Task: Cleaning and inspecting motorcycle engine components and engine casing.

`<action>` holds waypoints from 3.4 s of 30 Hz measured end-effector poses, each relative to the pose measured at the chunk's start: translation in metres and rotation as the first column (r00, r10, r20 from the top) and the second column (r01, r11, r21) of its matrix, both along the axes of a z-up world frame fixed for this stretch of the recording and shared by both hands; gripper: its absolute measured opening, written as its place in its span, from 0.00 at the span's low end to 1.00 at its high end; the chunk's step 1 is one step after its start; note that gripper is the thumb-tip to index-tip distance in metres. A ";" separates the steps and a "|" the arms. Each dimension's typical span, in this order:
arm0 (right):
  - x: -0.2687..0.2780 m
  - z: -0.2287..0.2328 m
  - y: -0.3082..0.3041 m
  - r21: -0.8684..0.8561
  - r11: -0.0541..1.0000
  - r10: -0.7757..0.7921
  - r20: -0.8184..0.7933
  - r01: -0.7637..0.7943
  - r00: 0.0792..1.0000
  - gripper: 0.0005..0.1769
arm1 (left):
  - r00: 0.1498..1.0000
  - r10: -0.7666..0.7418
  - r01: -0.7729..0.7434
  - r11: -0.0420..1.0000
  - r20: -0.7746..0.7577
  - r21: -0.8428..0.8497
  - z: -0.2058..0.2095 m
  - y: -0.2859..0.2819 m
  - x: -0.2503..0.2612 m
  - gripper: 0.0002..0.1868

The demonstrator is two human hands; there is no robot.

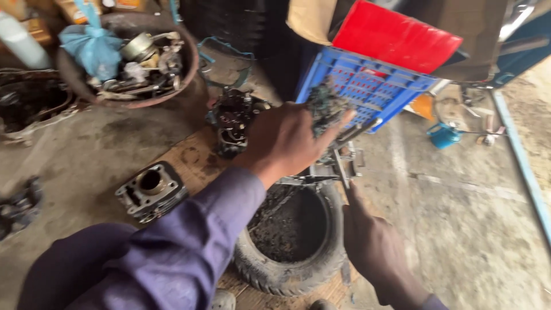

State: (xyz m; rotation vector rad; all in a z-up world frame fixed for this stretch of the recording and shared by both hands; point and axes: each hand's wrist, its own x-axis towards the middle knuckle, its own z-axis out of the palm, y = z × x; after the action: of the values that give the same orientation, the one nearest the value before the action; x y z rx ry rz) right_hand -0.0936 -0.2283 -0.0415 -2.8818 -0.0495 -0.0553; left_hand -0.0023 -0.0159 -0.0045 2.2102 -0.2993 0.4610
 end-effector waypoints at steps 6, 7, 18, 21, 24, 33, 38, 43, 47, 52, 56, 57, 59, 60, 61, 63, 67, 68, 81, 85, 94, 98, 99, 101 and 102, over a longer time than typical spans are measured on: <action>-0.013 0.001 -0.011 0.113 0.984 0.113 0.212 -0.139 0.971 0.31 | 0.997 0.036 -0.025 0.990 -0.073 0.141 -0.011 0.000 0.005 0.35; -0.015 0.003 -0.015 0.125 0.984 0.092 0.235 -0.124 0.968 0.32 | 0.997 -0.072 0.076 0.991 0.033 -0.114 -0.027 -0.006 0.015 0.34; -0.009 -0.013 -0.036 0.073 0.993 0.071 0.290 -0.096 0.955 0.30 | 0.993 0.065 -0.065 0.998 -0.099 0.006 -0.020 0.017 0.023 0.36; 0.001 -0.007 -0.028 0.086 0.995 0.041 0.088 -0.049 0.995 0.33 | 0.982 0.086 -0.069 0.992 -0.171 0.103 -0.015 0.016 0.019 0.38; 0.010 -0.006 -0.018 0.129 0.991 0.026 0.095 -0.038 0.995 0.34 | 0.970 0.059 -0.065 0.998 0.234 0.018 -0.022 0.018 0.021 0.34; 0.014 -0.007 -0.020 0.078 0.997 0.019 0.004 -0.019 1.000 0.32 | 0.995 0.092 -0.092 0.996 -0.040 0.003 -0.011 0.019 0.019 0.29; -0.001 0.003 -0.027 0.361 0.919 -0.137 -0.088 0.160 0.987 0.22 | 0.986 0.126 -0.133 0.989 0.112 0.062 -0.012 0.017 0.020 0.30; -0.036 0.002 -0.022 0.528 0.649 -0.211 -0.567 0.548 0.796 0.18 | 0.980 0.182 -0.172 0.978 -0.081 0.119 -0.016 0.017 0.023 0.33; -0.053 -0.020 -0.020 0.364 0.666 -0.019 -0.864 0.651 0.503 0.17 | 0.990 0.134 -0.131 0.989 -0.044 0.069 -0.010 0.014 0.019 0.31; -0.089 -0.123 -0.047 0.423 0.900 0.416 -0.766 -0.103 0.490 0.15 | 0.971 0.112 -0.127 0.990 0.213 0.055 -0.027 0.007 0.021 0.30; -0.096 -0.125 -0.026 0.094 0.789 0.373 -0.859 -0.607 0.351 0.14 | 0.979 0.132 -0.151 0.982 0.154 0.117 -0.023 0.004 0.015 0.32; -0.100 -0.148 -0.040 0.092 0.796 0.367 -0.859 -0.599 0.356 0.14 | 0.980 0.122 -0.140 0.983 0.155 0.115 -0.019 0.005 0.011 0.32; -0.108 -0.195 -0.068 0.184 0.696 0.529 -0.785 -0.694 0.323 0.10 | 0.998 0.062 -0.061 0.997 -0.007 0.051 -0.013 0.007 0.005 0.28; -0.111 -0.200 -0.068 0.182 0.703 0.523 -0.787 -0.687 0.327 0.10 | 0.999 0.053 -0.052 0.998 -0.008 0.047 -0.017 0.009 0.006 0.28; -0.112 -0.204 -0.069 0.197 0.742 0.485 -0.818 -0.641 0.310 0.10 | 0.997 0.066 -0.068 0.996 0.040 0.060 -0.020 0.010 0.008 0.28; -0.115 -0.230 -0.076 0.204 0.783 0.443 -0.846 -0.587 0.296 0.10 | 0.993 0.071 -0.077 0.995 0.091 0.069 -0.026 0.011 0.009 0.28; -0.105 -0.288 -0.090 0.283 0.789 0.531 -0.760 -0.546 0.374 0.10 | 0.951 0.107 -0.155 0.977 0.291 0.146 -0.032 0.011 0.011 0.29; -0.101 -0.296 -0.093 0.306 0.835 0.501 -0.768 -0.458 0.399 0.10 | 0.963 0.102 -0.144 0.977 0.250 0.157 -0.033 0.011 0.012 0.29; -0.030 -0.371 -0.209 -0.237 0.923 -0.384 -0.525 0.303 0.759 0.18 | 0.924 -0.011 -0.014 0.998 0.383 0.063 -0.041 0.014 0.016 0.19; -0.020 -0.342 -0.186 -0.141 0.830 -0.498 -0.622 0.539 0.604 0.24 | 0.872 -0.036 0.002 0.998 0.489 0.070 -0.044 0.015 0.020 0.17; 0.020 -0.307 -0.181 0.182 0.588 -0.653 -0.469 0.788 0.595 0.23 | 0.960 0.015 -0.037 0.997 0.280 0.073 -0.048 0.014 0.030 0.20; 0.060 -0.219 -0.123 0.598 0.477 -0.370 -0.528 0.644 0.764 0.14 | 0.968 0.059 -0.070 0.997 0.243 0.037 -0.042 0.005 0.027 0.23; 0.062 -0.213 -0.106 0.598 0.486 -0.365 -0.524 0.638 0.769 0.14 | 0.967 0.069 -0.079 0.996 0.245 0.032 -0.047 0.005 0.029 0.23; 0.066 -0.202 -0.071 0.378 0.793 -0.109 -0.683 0.478 0.722 0.09 | 0.922 0.074 -0.109 0.991 0.380 0.073 -0.057 0.007 0.033 0.23; 0.071 -0.224 -0.067 0.376 0.799 -0.106 -0.680 0.470 0.725 0.09 | 0.920 0.084 -0.119 0.991 0.382 0.067 -0.060 0.008 0.036 0.23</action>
State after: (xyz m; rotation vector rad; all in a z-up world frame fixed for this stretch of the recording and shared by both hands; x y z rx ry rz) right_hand -0.0227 -0.2954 -0.2650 -2.1733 0.4934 0.7328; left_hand 0.0334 -0.0082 -0.0642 2.2199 -0.4173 0.9541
